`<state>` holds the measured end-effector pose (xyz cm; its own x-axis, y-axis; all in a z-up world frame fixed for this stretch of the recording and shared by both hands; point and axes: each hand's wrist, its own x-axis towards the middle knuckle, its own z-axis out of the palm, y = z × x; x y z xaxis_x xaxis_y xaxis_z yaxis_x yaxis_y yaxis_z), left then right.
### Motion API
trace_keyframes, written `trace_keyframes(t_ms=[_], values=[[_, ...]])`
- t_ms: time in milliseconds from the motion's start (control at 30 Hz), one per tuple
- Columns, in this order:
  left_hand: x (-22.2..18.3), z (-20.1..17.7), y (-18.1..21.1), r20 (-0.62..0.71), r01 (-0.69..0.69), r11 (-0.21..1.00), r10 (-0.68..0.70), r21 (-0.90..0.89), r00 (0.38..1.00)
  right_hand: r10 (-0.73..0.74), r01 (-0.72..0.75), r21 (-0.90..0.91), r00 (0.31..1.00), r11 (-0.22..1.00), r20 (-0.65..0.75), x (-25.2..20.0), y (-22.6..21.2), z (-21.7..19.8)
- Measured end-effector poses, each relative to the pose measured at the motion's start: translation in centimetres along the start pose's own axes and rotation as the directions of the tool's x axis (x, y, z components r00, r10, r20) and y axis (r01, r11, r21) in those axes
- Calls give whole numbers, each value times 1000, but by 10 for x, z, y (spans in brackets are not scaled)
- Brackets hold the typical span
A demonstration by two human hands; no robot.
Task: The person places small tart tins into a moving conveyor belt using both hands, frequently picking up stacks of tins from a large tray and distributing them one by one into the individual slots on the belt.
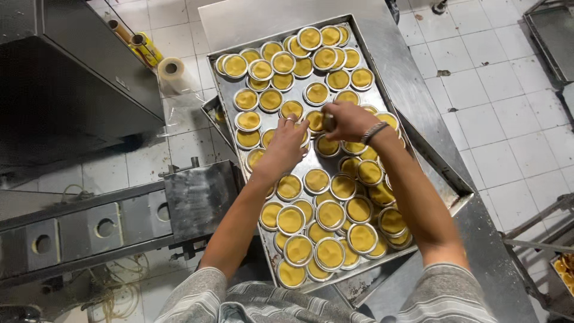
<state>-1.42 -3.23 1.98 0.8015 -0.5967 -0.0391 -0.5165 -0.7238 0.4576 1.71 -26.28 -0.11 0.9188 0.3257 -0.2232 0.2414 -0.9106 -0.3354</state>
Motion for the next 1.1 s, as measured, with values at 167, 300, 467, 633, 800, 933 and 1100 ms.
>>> trace_keyframes(t_ms=[167,300,467,633,800,933,1100], values=[[13,65,-19,30,60,990,-65,128,997,-10,11,-36,1000,999,26,28,-24,11],[16,85,-31,7,38,970,-41,242,999,54,-40,-207,997,977,62,40,-25,14],[-20,30,-4,9,13,993,-14,120,1000,31,-24,-100,997,995,77,39,-16,-4],[-48,-19,-31,-160,-121,946,75,-300,984,-13,19,-74,996,997,86,36,-21,-4],[-35,-12,-38,15,116,984,-119,135,993,74,-59,-275,996,960,43,49,-47,41],[-12,40,-56,-36,145,943,-141,299,989,93,-74,-240,993,968,69,52,-47,39],[5,66,-77,-23,118,955,-117,270,993,-18,13,57,997,998,82,22,-38,-14]])
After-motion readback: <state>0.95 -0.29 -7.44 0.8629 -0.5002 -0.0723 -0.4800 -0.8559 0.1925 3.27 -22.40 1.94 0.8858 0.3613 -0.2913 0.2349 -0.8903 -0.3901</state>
